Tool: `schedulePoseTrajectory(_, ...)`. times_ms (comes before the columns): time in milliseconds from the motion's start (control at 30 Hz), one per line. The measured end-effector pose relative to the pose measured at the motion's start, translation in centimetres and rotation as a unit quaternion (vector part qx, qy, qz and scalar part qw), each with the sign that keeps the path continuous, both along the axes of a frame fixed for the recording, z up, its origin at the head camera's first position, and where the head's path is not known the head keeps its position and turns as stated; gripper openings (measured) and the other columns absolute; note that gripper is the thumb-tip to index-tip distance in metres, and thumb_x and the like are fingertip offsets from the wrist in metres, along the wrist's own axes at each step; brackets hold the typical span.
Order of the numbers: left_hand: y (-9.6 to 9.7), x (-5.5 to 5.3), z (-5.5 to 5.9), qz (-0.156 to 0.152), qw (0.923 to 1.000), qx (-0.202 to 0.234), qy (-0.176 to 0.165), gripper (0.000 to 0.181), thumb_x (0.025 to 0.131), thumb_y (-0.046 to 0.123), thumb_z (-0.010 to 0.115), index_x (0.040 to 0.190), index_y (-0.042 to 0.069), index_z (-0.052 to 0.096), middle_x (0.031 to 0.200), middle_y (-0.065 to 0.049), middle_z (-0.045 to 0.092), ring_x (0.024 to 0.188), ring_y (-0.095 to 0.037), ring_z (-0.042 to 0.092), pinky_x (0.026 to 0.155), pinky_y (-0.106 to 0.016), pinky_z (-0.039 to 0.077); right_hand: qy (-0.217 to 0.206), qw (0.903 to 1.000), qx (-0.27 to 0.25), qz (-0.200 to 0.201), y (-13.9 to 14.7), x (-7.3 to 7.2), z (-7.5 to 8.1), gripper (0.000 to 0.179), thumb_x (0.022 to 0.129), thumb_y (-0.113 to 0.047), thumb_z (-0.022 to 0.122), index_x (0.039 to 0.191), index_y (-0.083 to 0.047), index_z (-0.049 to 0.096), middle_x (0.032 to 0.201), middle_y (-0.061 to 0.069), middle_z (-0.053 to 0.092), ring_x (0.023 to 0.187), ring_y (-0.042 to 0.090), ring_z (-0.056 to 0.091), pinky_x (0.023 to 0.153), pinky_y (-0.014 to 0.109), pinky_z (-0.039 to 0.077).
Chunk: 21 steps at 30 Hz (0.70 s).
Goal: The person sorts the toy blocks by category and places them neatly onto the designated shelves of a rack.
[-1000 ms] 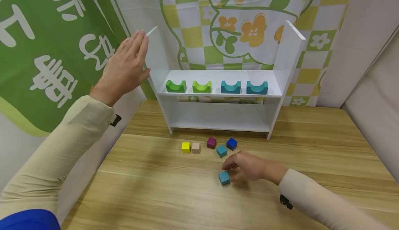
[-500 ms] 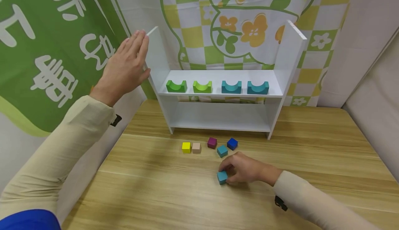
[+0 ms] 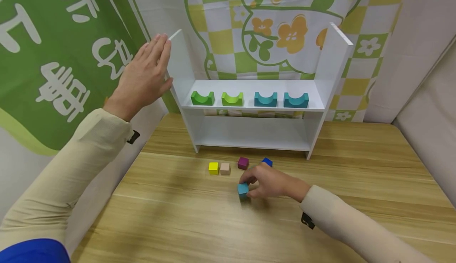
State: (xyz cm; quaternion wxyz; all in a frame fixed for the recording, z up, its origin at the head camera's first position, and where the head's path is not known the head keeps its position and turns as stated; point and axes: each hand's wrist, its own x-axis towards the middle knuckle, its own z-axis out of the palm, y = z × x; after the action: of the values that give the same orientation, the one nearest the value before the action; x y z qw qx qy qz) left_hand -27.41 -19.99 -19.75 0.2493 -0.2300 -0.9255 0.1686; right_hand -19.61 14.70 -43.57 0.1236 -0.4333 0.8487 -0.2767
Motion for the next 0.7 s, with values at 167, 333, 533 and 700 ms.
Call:
schedulePoseTrajectory(167, 0.0, 0.0, 0.0, 0.000, 1.0000, -0.002, -0.003, 0.081, 0.107, 0.021, 0.054, 0.165, -0.010, 0.008, 0.176, -0.028, 0.009, 0.165, -0.040, 0.014, 0.137, -0.048, 0.013, 0.025, 0.9993, -0.026, 0.001, -1.6, -1.0, 0.9, 0.030, 0.089, -0.013, 0.083, 0.117, -0.004, 0.078, 0.112, 0.006, 0.080, 0.097, 0.024, 0.079, 0.087, 0.037, 0.068)
schedulePoseTrajectory(333, 0.1, 0.0, 0.1, 0.003, 1.0000, -0.006, -0.004, 0.079, 0.108, 0.022, 0.051, 0.165, -0.010, 0.007, 0.176, -0.028, 0.009, 0.165, -0.040, 0.014, 0.137, -0.048, 0.013, 0.045, 0.9980, -0.044, -0.007, -3.1, -2.1, 1.8, 0.029, 0.089, -0.013, 0.083, 0.116, -0.006, 0.079, 0.109, 0.004, 0.080, 0.092, 0.022, 0.077, 0.083, 0.036, 0.068)
schedulePoseTrajectory(533, 0.2, 0.0, 0.1, 0.007, 0.9999, -0.010, -0.004, 0.079, 0.108, 0.022, 0.051, 0.165, -0.010, 0.006, 0.175, -0.029, 0.008, 0.165, -0.041, 0.014, 0.137, -0.049, 0.013, 0.031, 0.9985, -0.035, -0.027, -5.2, -3.7, 2.6, 0.032, 0.090, -0.015, 0.083, 0.120, -0.006, 0.078, 0.111, 0.005, 0.079, 0.088, 0.022, 0.073, 0.080, 0.038, 0.066)
schedulePoseTrajectory(700, 0.1, 0.1, 0.1, 0.009, 0.9999, -0.008, -0.004, 0.080, 0.107, 0.022, 0.051, 0.165, -0.010, 0.007, 0.176, -0.028, 0.009, 0.165, -0.041, 0.014, 0.137, -0.048, 0.013, 0.015, 0.9981, -0.044, -0.041, -7.0, -5.4, 3.1, 0.034, 0.092, -0.014, 0.082, 0.124, -0.005, 0.076, 0.120, 0.009, 0.079, 0.108, 0.026, 0.078, 0.095, 0.042, 0.065)
